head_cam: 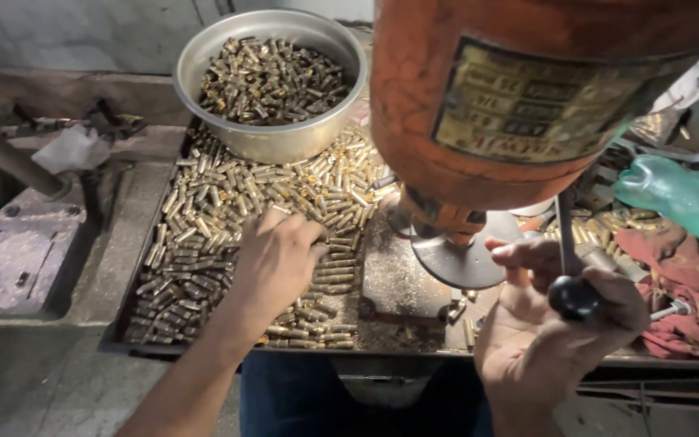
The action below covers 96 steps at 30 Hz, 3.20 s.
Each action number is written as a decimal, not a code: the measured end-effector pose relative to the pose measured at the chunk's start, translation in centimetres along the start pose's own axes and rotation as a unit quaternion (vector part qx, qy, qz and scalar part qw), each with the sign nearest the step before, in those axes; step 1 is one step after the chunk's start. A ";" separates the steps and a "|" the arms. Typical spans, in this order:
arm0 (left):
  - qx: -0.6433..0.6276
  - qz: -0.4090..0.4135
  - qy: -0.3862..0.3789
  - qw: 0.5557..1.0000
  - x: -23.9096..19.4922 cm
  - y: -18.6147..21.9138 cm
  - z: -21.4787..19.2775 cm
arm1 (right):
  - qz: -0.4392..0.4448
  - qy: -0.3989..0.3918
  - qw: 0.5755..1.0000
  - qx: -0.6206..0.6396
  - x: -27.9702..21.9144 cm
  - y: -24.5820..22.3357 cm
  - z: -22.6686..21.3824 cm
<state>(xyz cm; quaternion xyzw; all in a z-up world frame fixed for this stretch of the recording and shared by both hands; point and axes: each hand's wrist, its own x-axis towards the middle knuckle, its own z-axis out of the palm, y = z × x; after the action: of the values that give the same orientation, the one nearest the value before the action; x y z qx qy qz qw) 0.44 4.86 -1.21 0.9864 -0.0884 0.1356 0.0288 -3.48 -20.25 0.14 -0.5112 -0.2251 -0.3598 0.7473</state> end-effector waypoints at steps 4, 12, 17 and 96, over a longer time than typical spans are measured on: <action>-0.265 0.007 0.058 0.962 -0.2 1.7 -0.5 | -0.033 -0.003 0.999 0.016 0.2 0.6 -1.5; -0.610 -0.174 -0.060 0.771 -0.4 6.1 -3.2 | 0.089 0.086 0.992 0.032 1.0 -1.6 -0.8; -0.573 -0.131 -0.006 0.809 -0.1 7.1 -2.5 | 0.150 0.061 0.986 0.051 0.7 -0.4 -3.0; -0.648 -0.126 -0.076 0.748 0.2 4.7 -1.8 | 0.176 -0.053 0.981 -0.055 1.5 1.3 -5.1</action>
<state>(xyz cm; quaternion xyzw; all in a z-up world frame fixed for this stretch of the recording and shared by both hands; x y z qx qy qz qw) -0.70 0.33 0.71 0.7403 -0.0314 -0.0348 0.6706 -1.66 -25.16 -1.54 -0.6017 -0.1505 -0.2071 0.7565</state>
